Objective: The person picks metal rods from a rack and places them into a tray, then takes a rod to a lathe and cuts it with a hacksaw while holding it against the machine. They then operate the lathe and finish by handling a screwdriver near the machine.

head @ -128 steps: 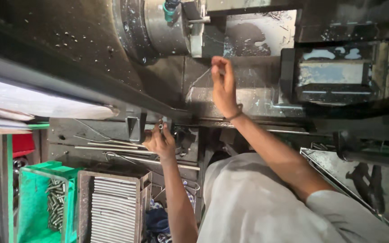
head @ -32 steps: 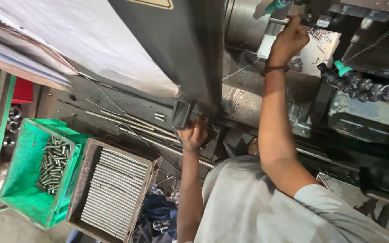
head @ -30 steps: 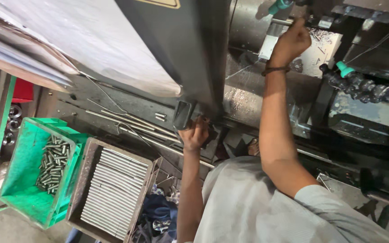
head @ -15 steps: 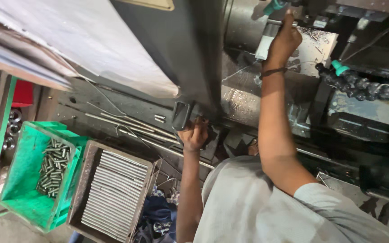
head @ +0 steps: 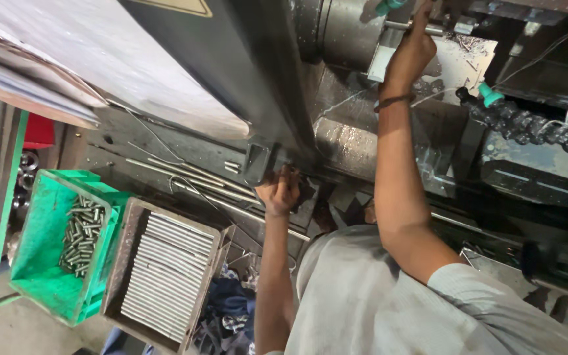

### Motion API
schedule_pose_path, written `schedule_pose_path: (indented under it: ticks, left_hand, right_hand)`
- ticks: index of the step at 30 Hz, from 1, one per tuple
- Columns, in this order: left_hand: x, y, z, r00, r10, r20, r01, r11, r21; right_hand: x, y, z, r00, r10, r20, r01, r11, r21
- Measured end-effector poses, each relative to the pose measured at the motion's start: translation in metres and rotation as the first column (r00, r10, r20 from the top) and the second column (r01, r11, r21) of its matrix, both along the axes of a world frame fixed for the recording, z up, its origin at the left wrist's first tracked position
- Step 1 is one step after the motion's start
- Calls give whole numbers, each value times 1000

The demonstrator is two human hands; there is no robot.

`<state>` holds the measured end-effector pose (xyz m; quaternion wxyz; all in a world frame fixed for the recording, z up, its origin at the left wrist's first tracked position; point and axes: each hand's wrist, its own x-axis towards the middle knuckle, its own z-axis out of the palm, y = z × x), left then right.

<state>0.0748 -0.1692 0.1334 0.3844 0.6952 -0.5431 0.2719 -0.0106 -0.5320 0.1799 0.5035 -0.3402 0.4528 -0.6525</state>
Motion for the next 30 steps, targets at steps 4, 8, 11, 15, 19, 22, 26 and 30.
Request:
schedule_pose_path:
  ticks: [4,8,11,15,19,22,26,30]
  left_hand:
    - [1,1,-2,1000,0,19,-1,999,46]
    - [-2,3,-7,998,50,-22,-49,998,38]
    - [-7,3,-10,995,99,31,-100,994,37]
    - [-9,1,-10,988,147,38,-148,988,49]
    - [-9,2,-10,985,171,26,-173,980,95]
    - [-10,3,-12,987,158,1,-158,984,80]
    - [-11,0,-14,988,153,-12,-152,988,22]
    - [-16,-2,-11,989,129,-71,-128,991,27]
  right_hand:
    - [0,-3,-2,1000,-13,-6,13,1000,26]
    - [0,-5,-12,996,-49,69,63,976,-211]
    - [1,-4,-12,979,-140,-148,112,976,-184]
    - [1,-2,-7,987,-129,-94,108,973,-205]
    - [3,2,7,990,-114,-78,101,984,-149]
    - [3,5,14,996,-93,-13,89,979,-185]
    - [1,4,12,966,-210,-152,180,965,-188]
    - [-4,0,3,962,-206,-178,154,951,-269]
